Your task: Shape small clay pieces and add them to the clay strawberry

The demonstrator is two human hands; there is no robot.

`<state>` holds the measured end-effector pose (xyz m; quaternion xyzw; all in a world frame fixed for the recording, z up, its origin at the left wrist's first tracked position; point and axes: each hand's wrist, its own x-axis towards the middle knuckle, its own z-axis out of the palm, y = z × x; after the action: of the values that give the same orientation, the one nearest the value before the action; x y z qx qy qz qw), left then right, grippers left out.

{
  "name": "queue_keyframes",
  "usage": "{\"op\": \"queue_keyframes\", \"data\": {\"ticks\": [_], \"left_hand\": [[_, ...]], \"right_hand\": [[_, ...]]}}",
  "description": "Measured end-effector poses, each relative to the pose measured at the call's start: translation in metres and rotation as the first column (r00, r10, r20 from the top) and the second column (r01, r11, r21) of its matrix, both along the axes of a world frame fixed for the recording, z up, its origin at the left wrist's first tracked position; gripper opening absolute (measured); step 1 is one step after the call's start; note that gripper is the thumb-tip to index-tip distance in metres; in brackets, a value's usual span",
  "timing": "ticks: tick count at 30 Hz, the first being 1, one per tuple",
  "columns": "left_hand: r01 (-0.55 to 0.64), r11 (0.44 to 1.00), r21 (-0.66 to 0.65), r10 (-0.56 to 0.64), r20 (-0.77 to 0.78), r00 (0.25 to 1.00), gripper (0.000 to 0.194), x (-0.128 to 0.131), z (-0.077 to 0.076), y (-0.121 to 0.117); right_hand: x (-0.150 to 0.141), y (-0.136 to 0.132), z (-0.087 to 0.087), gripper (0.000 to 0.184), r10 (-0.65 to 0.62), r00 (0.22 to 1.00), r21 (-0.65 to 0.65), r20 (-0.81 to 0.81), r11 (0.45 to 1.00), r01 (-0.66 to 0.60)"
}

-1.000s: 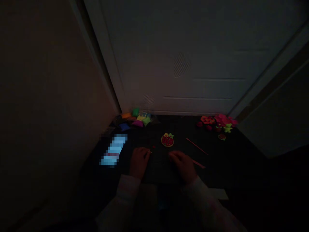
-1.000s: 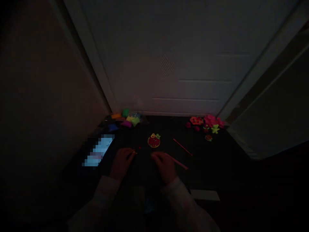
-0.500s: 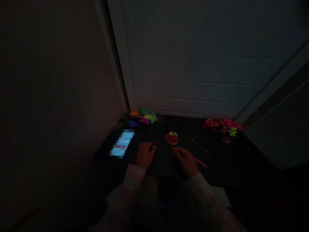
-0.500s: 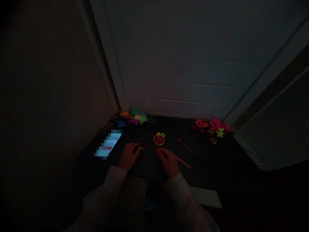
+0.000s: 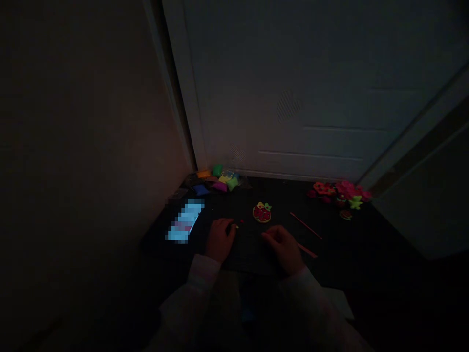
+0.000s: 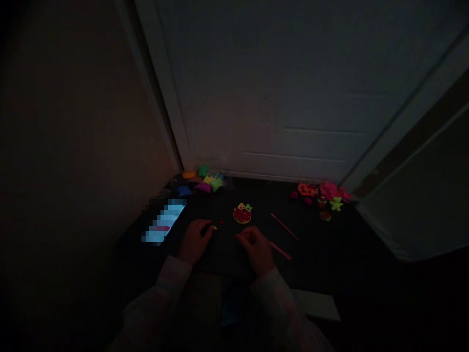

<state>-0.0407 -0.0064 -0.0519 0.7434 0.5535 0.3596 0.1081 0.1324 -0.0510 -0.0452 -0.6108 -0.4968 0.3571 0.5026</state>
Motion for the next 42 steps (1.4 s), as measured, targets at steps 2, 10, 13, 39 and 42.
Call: {"op": "queue_keyframes", "data": {"ticks": [2, 10, 13, 39, 42], "left_hand": [[-0.001, 1.000, 0.001, 0.001, 0.004, 1.000, 0.018, 0.000, 0.000, 0.000], [-0.003, 1.000, -0.019, 0.004, 0.025, 1.000, 0.018, 0.001, 0.000, -0.001], [-0.005, 1.000, -0.029, 0.006, 0.032, 0.999, 0.018, 0.001, 0.000, -0.002], [0.020, 1.000, 0.021, -0.022, 0.085, 0.996, 0.020, -0.001, 0.007, -0.009], [0.081, 0.996, 0.028, -0.085, 0.176, 0.981, 0.019, 0.005, 0.015, -0.020]], "right_hand": [[0.000, 0.000, -0.001, 0.026, 0.005, 1.000, 0.008, -0.011, 1.000, -0.005], [0.000, 0.000, -0.001, 0.031, 0.048, 0.999, 0.010, -0.017, 0.999, -0.048], [0.001, -0.001, -0.003, 0.031, 0.039, 0.999, 0.009, 0.009, 0.999, -0.039], [0.005, -0.014, 0.005, 0.018, 0.119, 0.922, -0.106, 0.368, 0.991, -0.086], [0.002, -0.015, 0.006, 0.013, 0.125, 0.919, -0.027, 0.373, 0.992, -0.124]]}}
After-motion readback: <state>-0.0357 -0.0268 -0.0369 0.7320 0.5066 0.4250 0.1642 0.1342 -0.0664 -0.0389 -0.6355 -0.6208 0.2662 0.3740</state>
